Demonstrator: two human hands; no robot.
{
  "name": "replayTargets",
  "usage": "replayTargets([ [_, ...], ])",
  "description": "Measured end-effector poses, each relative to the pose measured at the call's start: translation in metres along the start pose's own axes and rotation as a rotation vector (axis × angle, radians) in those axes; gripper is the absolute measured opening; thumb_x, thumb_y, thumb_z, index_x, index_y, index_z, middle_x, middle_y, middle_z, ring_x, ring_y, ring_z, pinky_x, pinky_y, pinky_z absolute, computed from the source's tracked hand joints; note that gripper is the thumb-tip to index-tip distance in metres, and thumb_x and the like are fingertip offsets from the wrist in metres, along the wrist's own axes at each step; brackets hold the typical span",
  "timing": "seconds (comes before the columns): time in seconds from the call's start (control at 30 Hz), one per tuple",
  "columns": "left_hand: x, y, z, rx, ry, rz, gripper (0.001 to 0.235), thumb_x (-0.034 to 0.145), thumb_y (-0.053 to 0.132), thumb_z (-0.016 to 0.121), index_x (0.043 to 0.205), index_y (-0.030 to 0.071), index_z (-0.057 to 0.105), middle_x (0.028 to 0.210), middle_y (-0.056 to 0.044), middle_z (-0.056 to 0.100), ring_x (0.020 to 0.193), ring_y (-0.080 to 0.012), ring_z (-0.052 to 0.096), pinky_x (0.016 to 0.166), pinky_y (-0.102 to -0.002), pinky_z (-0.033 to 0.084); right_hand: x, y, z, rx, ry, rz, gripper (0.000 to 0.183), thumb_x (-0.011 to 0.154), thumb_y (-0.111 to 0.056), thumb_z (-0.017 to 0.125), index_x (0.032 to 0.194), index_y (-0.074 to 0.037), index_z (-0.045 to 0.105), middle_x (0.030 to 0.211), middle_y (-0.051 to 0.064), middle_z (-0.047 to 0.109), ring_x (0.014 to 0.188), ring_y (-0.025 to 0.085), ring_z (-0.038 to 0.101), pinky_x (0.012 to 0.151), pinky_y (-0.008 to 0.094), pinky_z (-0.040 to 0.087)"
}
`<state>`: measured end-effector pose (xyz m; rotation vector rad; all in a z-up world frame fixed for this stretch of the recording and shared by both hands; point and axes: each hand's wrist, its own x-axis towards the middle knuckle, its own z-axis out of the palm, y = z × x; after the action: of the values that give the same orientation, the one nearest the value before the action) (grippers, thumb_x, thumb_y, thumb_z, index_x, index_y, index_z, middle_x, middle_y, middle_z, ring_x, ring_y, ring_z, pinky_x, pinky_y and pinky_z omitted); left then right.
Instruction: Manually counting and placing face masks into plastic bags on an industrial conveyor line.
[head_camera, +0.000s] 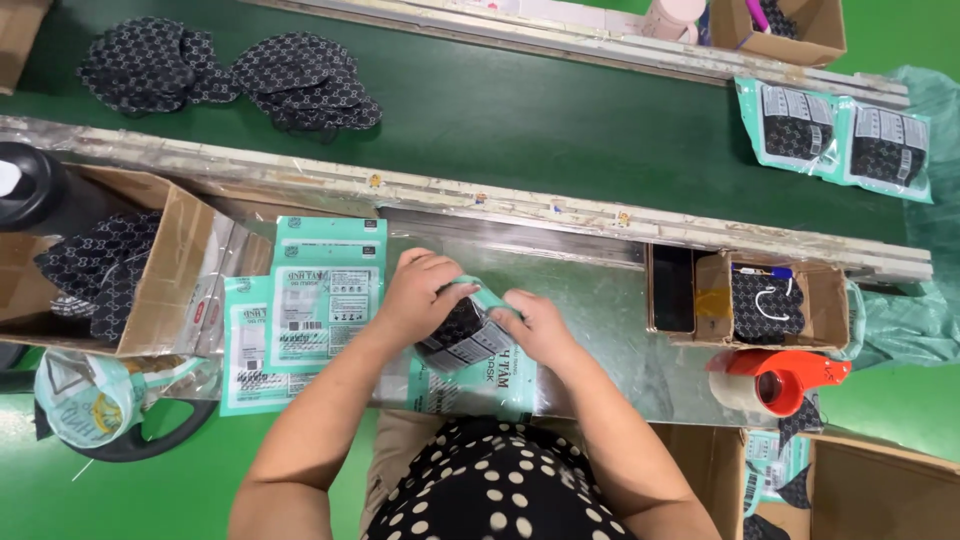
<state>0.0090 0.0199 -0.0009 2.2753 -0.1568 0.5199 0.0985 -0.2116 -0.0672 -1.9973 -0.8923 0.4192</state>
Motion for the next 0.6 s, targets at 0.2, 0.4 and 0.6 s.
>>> replayTargets([
  [0.2,0.026,-0.071,-0.017,-0.026,0.259,-0.222,0.018,0.092,0.02,0.072,0.106,0.007,0.07,0.114,-0.012,0.07,0.113,-0.0338,0.063,0.103,-0.045,0.046,0.001,0.053,-0.021,0.364,0.1,0.166,0.014,0.1,-0.019,0.065,0.098,-0.006,0.07,0.091,0.005,0.07,0.084,0.014,0.065,0.076,0.03,0.054],
  [0.4,0.088,-0.15,-0.073,0.553,0.487,-0.084,0.09,0.079,0.024,0.091,0.149,-0.004,0.042,0.155,-0.03,0.038,0.142,-0.0489,0.033,0.115,-0.058,0.033,-0.009,0.067,-0.003,0.272,0.35,0.209,0.016,0.097,-0.021,0.067,0.11,-0.012,0.07,0.115,0.008,0.068,0.109,0.022,0.063,0.097,0.036,0.05],
  [0.6,0.118,-0.261,-0.063,0.794,0.208,-0.568,0.069,0.083,0.026,0.072,0.142,-0.001,0.049,0.136,-0.018,0.055,0.126,-0.0383,0.049,0.094,-0.053,0.042,-0.023,0.082,0.023,-0.171,0.387,-0.047,0.013,0.088,-0.017,0.074,0.098,-0.009,0.077,0.12,0.011,0.07,0.115,0.03,0.063,0.1,0.04,0.048],
])
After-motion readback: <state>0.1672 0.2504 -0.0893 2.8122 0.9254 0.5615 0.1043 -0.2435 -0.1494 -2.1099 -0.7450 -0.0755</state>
